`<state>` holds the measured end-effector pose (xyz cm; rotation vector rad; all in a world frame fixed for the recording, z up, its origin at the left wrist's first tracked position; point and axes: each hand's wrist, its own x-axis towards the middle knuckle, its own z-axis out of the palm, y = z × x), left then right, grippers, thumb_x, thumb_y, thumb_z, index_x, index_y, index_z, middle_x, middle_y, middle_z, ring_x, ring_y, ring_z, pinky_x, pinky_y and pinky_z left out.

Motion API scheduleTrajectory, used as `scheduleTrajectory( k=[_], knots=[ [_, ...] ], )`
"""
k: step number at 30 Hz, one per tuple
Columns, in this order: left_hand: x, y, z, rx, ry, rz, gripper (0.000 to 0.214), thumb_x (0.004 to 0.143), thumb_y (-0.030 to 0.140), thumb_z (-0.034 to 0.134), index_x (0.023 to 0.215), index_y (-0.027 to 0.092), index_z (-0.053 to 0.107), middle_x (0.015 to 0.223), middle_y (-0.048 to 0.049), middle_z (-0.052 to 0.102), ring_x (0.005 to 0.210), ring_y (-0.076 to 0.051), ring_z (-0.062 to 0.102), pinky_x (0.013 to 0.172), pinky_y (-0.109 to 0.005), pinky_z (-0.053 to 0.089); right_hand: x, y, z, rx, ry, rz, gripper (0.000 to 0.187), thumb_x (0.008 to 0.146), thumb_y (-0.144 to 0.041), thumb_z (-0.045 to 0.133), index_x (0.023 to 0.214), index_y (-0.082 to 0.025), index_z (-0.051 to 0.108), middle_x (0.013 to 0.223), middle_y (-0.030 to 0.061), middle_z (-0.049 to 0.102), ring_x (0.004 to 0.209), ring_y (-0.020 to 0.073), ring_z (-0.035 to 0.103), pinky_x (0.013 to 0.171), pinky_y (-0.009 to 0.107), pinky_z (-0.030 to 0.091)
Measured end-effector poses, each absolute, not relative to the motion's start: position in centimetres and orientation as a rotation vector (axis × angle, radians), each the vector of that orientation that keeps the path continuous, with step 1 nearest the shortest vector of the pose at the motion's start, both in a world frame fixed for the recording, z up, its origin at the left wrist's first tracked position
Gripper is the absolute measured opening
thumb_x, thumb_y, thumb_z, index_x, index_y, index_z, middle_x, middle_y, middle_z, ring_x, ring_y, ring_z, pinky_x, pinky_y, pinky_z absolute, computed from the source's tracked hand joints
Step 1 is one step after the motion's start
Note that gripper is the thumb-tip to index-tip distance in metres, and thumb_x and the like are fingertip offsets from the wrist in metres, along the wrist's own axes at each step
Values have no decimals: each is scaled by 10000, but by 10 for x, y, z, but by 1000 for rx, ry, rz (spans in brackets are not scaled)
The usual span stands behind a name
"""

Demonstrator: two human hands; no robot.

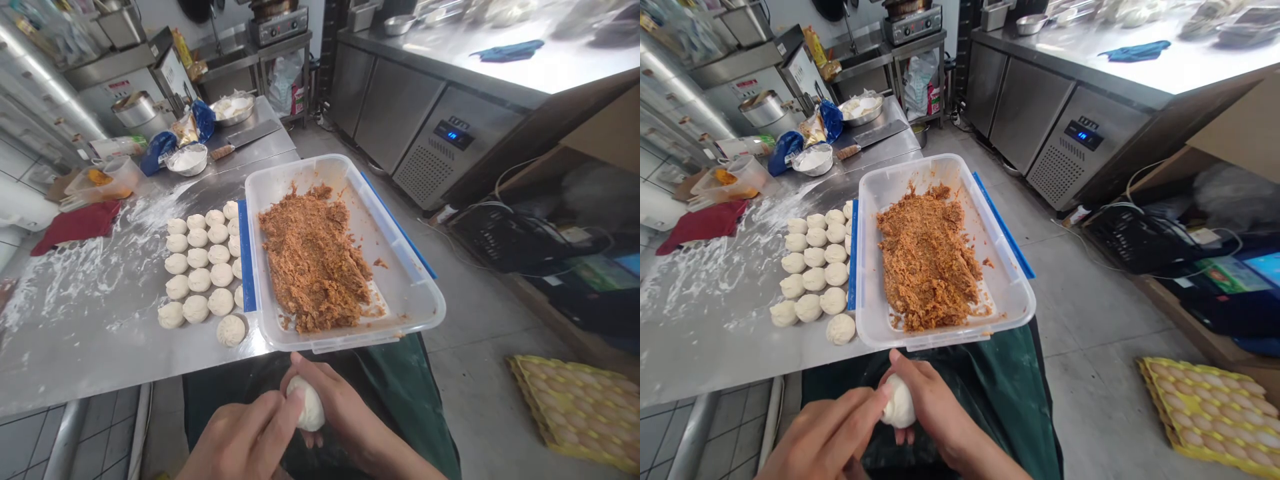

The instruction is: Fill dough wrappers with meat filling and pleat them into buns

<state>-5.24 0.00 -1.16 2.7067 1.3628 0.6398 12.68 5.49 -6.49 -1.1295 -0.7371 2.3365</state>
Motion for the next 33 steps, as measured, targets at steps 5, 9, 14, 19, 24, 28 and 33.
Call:
scheduleTrajectory(
  k=[5,9,14,19,24,28,33],
  knots=[
    [-50,5,-7,2542,1366,724,308,954,87,424,1187,140,619,885,-54,728,645,-140,714,498,-233,548,123,52,-71,-1091,-740,2368,673,930,-736,513,768,-112,705,520,48,616,350,113,527,313,163,348],
    [-50,0,-12,2333,1358,693,278,959,98,542,1218,174,608,840,-5,683,645,-105,689,527,-194,543,122,47,-76,-1069,-675,2379,669,938,-739,515,797,-113,704,502,47,618,338,115,522,310,163,352],
    [-49,-4,-23,2193,1439,696,227,913,59,563,1041,234,632,812,31,647,640,-76,666,557,-166,517,119,41,-82,-1023,-711,2382,683,980,-722,467,849,-101,719,557,58,645,433,137,589,395,193,433],
    [-73,-1,0,2125,1761,676,172,846,106,602,926,255,634,685,74,581,510,-71,545,495,-186,434,127,43,-92,-1078,-699,2341,614,948,-717,553,1009,-129,716,792,54,697,602,163,672,513,245,499],
    [-119,17,26,1838,2188,567,62,882,252,633,917,262,683,701,71,643,526,-76,544,542,-185,445,144,45,-114,-1217,-607,2276,586,935,-719,575,1007,-155,716,784,41,684,565,150,647,492,251,465],
    [-145,43,8,1538,2298,352,185,938,363,579,915,228,704,706,25,644,607,-129,586,545,-220,422,150,43,-129,-1281,-483,2321,635,843,-780,658,957,-158,722,728,34,678,515,143,632,442,229,434],
    [-160,44,-26,1586,2232,457,278,1014,380,483,1045,253,728,947,-21,681,781,-156,652,696,-259,510,160,38,-138,-1296,-375,2297,550,901,-693,655,961,-152,731,713,34,681,517,118,622,435,188,424]
  ],
)
